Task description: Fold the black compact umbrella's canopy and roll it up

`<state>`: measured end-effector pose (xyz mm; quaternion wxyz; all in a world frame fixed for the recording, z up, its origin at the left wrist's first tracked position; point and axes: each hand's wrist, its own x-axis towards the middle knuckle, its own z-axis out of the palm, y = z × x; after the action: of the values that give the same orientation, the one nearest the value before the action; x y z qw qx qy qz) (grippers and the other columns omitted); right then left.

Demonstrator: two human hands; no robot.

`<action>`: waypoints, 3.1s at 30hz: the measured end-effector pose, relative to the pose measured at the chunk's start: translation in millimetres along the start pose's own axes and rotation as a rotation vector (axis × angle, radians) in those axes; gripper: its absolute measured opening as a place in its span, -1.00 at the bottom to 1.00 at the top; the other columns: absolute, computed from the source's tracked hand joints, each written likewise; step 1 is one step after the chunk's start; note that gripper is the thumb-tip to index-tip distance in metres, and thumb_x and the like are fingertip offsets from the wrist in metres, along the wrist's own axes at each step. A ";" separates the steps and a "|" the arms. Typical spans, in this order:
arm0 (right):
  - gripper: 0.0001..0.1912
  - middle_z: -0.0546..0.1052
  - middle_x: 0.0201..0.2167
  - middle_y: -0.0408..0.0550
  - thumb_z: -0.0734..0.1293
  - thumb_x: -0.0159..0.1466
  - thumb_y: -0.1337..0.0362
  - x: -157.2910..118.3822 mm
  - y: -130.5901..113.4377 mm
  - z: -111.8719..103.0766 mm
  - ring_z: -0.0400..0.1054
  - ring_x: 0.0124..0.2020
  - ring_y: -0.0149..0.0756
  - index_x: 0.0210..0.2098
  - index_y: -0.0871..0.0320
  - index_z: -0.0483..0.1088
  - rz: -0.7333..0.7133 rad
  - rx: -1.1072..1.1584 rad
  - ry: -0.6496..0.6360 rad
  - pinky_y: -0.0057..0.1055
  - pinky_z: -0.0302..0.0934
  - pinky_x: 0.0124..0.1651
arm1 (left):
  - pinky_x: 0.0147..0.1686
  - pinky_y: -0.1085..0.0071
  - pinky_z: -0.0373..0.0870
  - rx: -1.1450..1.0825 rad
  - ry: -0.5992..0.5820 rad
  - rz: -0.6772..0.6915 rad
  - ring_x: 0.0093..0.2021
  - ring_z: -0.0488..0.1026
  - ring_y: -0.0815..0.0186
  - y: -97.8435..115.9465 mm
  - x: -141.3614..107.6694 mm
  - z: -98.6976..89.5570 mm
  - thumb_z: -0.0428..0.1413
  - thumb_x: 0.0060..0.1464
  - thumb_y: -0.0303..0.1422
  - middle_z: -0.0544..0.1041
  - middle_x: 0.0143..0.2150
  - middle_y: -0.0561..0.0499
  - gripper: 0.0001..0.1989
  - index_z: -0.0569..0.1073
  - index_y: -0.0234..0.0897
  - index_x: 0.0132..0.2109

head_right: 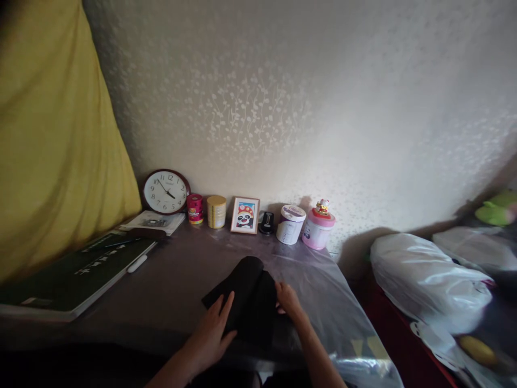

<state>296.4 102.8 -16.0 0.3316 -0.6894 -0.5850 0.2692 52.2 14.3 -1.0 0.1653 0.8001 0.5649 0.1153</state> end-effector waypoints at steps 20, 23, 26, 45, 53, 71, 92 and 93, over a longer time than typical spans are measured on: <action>-0.79 0.54 -0.33 0.10 0.18 0.19 0.24 -9.9 2.3 16.1 0.43 -0.23 -0.13 -0.34 0.19 0.41 0.045 -0.317 0.161 -0.38 0.19 -0.27 | 0.17 0.44 0.03 -0.263 0.033 -0.063 0.27 0.01 0.28 -12.1 2.6 8.8 -0.10 -0.23 -0.72 -0.04 0.32 -0.24 -0.09 -0.22 -0.32 0.30; -0.72 0.50 -0.53 -0.02 0.16 0.18 0.16 -5.5 -1.4 14.6 0.41 -0.41 -0.21 -0.49 0.18 0.39 0.052 -0.205 0.116 -0.43 0.15 -0.43 | 0.17 0.37 0.01 -0.227 0.045 -0.069 0.28 -0.03 0.22 -12.3 4.2 16.9 -0.09 -0.22 -0.71 -0.08 0.33 -0.25 -0.08 -0.25 -0.29 0.30; -0.69 0.40 -0.64 -0.13 0.18 0.13 0.10 -4.5 -4.2 12.9 0.31 -0.54 -0.31 -0.57 0.17 0.36 0.006 -0.015 0.097 -0.47 0.07 -0.54 | 0.17 0.32 0.02 -0.186 0.041 -0.065 0.29 -0.06 0.18 -12.1 4.9 20.6 -0.08 -0.22 -0.69 -0.10 0.33 -0.27 -0.08 -0.26 -0.29 0.30; -0.64 0.49 -0.53 -0.07 0.28 0.04 0.04 23.8 -71.4 60.5 0.38 -0.44 -0.24 -0.36 0.22 0.44 -0.086 0.356 0.038 -0.44 0.21 -0.49 | 0.19 0.22 0.03 -0.054 0.025 -0.017 0.28 -0.05 0.09 -6.8 1.5 10.0 -0.03 -0.33 -0.64 -0.04 0.31 -0.34 -0.08 -0.10 -0.45 0.28; -0.57 0.54 -0.43 -0.01 0.27 0.06 0.12 23.6 -75.9 78.6 0.44 -0.39 -0.22 -0.13 0.23 0.33 -0.007 0.366 0.004 -0.39 0.27 -0.41 | 0.20 0.22 0.01 -0.139 0.050 -0.007 0.27 -0.01 0.13 -8.8 -0.8 6.5 -0.04 -0.28 -0.58 0.04 0.30 -0.22 -0.20 0.06 -0.43 0.23; -0.74 0.57 -0.29 -0.17 0.18 0.23 0.32 -16.1 -91.2 73.4 0.39 -0.20 -0.25 -0.16 0.05 0.42 -0.536 -0.185 -0.157 -0.37 0.20 -0.11 | 0.17 0.08 0.10 0.061 0.251 0.120 0.26 0.04 0.12 -9.0 -15.0 3.5 -0.09 0.04 -0.44 0.09 0.29 -0.12 -0.48 0.17 -0.26 0.19; -0.64 0.47 -0.03 0.00 0.04 0.34 0.28 63.9 -52.2 68.0 0.24 0.08 -0.27 -0.04 0.14 0.38 -0.793 -0.263 -0.074 -0.18 0.07 0.15 | 0.10 0.30 0.26 0.291 0.337 0.086 0.22 0.12 0.18 -34.5 16.9 76.7 -0.24 0.01 -0.74 0.14 0.25 0.02 -0.23 -0.29 0.01 0.23; -0.63 0.47 -0.04 0.00 0.03 0.34 0.27 71.4 -52.5 67.0 0.27 0.06 -0.28 -0.04 0.15 0.38 -0.752 -0.260 -0.078 -0.21 0.10 0.13 | 0.10 0.30 0.25 0.285 0.334 0.083 0.22 0.11 0.18 -33.9 16.7 76.1 -0.24 0.01 -0.75 0.14 0.25 -0.01 -0.23 -0.34 -0.01 0.22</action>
<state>224.7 187.7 -16.8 0.2943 -0.4528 -0.8379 0.0788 56.7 30.2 -84.3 -0.0505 0.8076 0.5618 0.1720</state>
